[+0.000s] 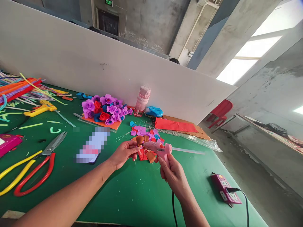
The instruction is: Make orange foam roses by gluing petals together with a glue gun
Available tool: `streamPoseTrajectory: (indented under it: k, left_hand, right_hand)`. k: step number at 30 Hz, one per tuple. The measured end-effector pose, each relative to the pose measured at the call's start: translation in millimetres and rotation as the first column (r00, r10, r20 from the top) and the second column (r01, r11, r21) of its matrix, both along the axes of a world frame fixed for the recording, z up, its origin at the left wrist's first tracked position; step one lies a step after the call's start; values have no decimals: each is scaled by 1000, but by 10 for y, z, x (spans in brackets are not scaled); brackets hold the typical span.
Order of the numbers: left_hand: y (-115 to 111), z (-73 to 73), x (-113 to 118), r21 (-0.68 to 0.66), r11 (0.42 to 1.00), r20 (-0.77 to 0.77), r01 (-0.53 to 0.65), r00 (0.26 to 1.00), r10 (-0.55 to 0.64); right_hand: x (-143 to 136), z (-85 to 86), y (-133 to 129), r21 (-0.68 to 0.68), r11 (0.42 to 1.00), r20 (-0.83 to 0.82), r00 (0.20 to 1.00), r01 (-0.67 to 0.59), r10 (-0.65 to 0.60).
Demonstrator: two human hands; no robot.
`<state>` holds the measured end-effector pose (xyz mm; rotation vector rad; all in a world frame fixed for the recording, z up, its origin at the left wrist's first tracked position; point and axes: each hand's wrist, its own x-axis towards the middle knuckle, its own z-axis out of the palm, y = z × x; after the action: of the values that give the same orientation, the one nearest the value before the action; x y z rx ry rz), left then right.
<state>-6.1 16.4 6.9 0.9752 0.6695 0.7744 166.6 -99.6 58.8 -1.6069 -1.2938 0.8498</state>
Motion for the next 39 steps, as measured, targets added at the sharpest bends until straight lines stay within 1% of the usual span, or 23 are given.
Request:
streamPoseTrajectory:
  k: [2, 9, 19, 25, 31, 39]
  left_hand:
    - [-3, 3, 4, 3, 1000, -3, 0, 1000, 0]
    - [-19, 61, 1, 20, 1000, -9, -7, 1000, 7]
    - [-18, 42, -1, 26, 1000, -14, 2, 1000, -1]
    - [-16, 51, -5, 19, 1000, -17, -4, 1000, 5]
    - [-22, 55, -4, 24, 1000, -19, 1, 1000, 0]
    - [-22, 59, -4, 25, 1000, -24, -1, 1000, 2]
  right_hand:
    - [-19, 15, -8, 2, 1000, -13, 1000, 14, -14]
    - [-33, 31, -13, -14, 1000, -61, 998, -15, 14]
    - [-41, 32, -14, -11, 1000, -77, 997, -16, 15]
    - [-37, 24, -18, -6, 1000, -64, 998, 13, -14]
    - [-52, 41, -26, -21, 1000, -81, 997, -16, 14]
    - [-65, 49, -17, -23, 1000, -87, 996, -21, 19]
